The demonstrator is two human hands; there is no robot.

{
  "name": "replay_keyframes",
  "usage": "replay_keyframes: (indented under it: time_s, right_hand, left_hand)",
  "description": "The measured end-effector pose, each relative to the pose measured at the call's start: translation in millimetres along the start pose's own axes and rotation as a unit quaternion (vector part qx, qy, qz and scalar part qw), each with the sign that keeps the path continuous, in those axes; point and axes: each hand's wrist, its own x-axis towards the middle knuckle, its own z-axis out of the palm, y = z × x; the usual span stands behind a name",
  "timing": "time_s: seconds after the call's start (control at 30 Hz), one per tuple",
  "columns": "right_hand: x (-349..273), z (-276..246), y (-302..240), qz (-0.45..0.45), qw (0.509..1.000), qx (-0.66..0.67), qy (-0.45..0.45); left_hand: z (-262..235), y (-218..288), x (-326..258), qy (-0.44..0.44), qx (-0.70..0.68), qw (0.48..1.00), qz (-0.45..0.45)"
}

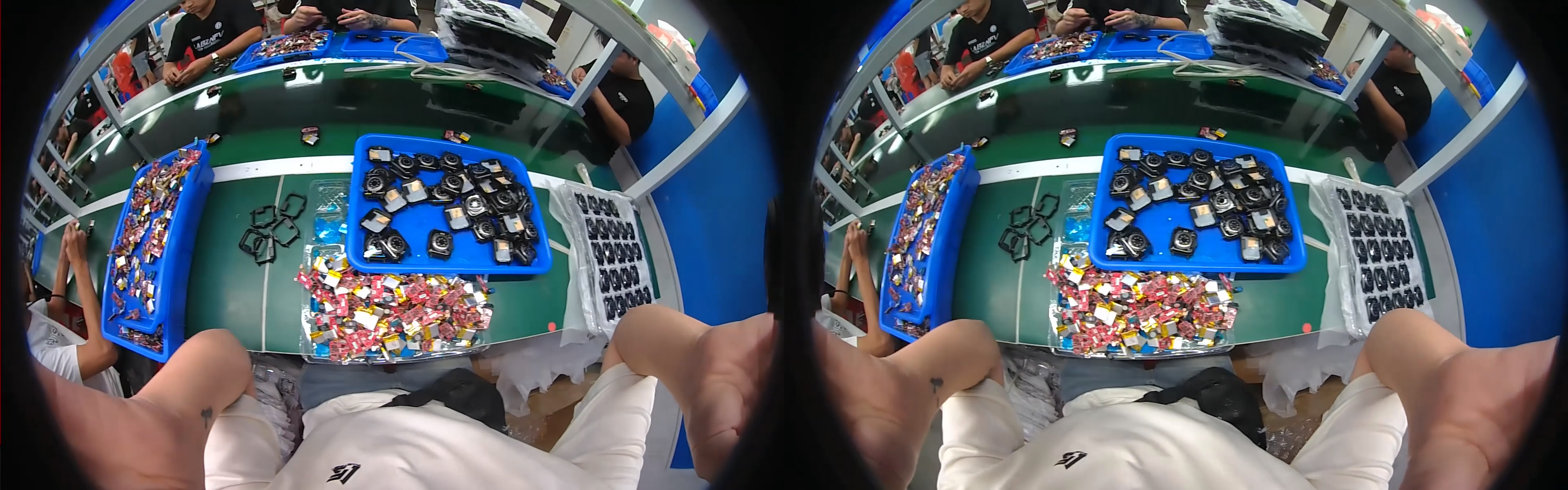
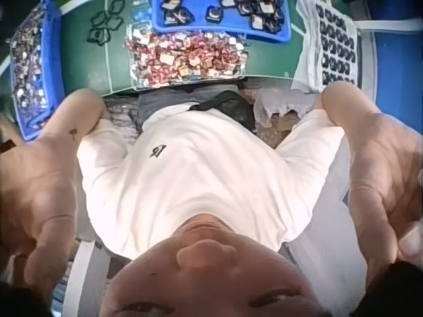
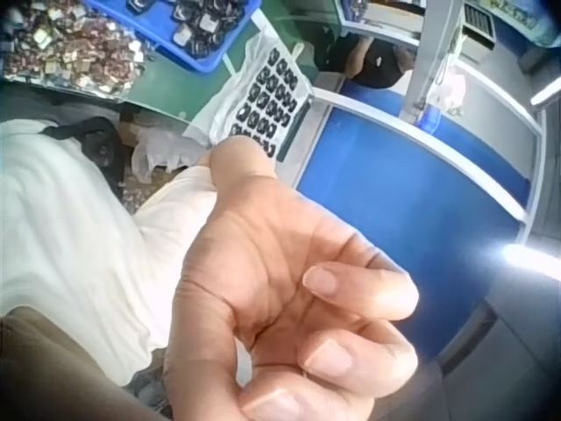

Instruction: Assembling small electronic modules into housings on a factory assembly line.

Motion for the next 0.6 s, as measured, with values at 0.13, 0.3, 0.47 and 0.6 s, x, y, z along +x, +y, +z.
replay_keyframes:
  time_s: [0.13,0.3,0.47,0.6]
  right_hand:
    - [-23.6,-29.8,-14.3,0.036,0.999,0.013,0.037]
    - [-94.5,-125.4,-110.5,0.101,0.993,0.022,0.050]
    - [-66.6,-12.0,-74.5,0.151,0.985,-0.003,0.081]
    - [7.6,93.7,27.1,0.216,0.972,0.015,0.086]
  left_hand:
    - [45.4,-0.1,55.7,-0.016,0.040,0.999,-0.002]
    - [73.6,-6.0,67.7,-0.009,0.094,0.995,-0.031]
    - [-2.4,-47.1,-12.1,0.003,0.113,0.993,-0.044]
    - [103.1,-18.2,80.1,0.000,0.167,0.983,-0.082]
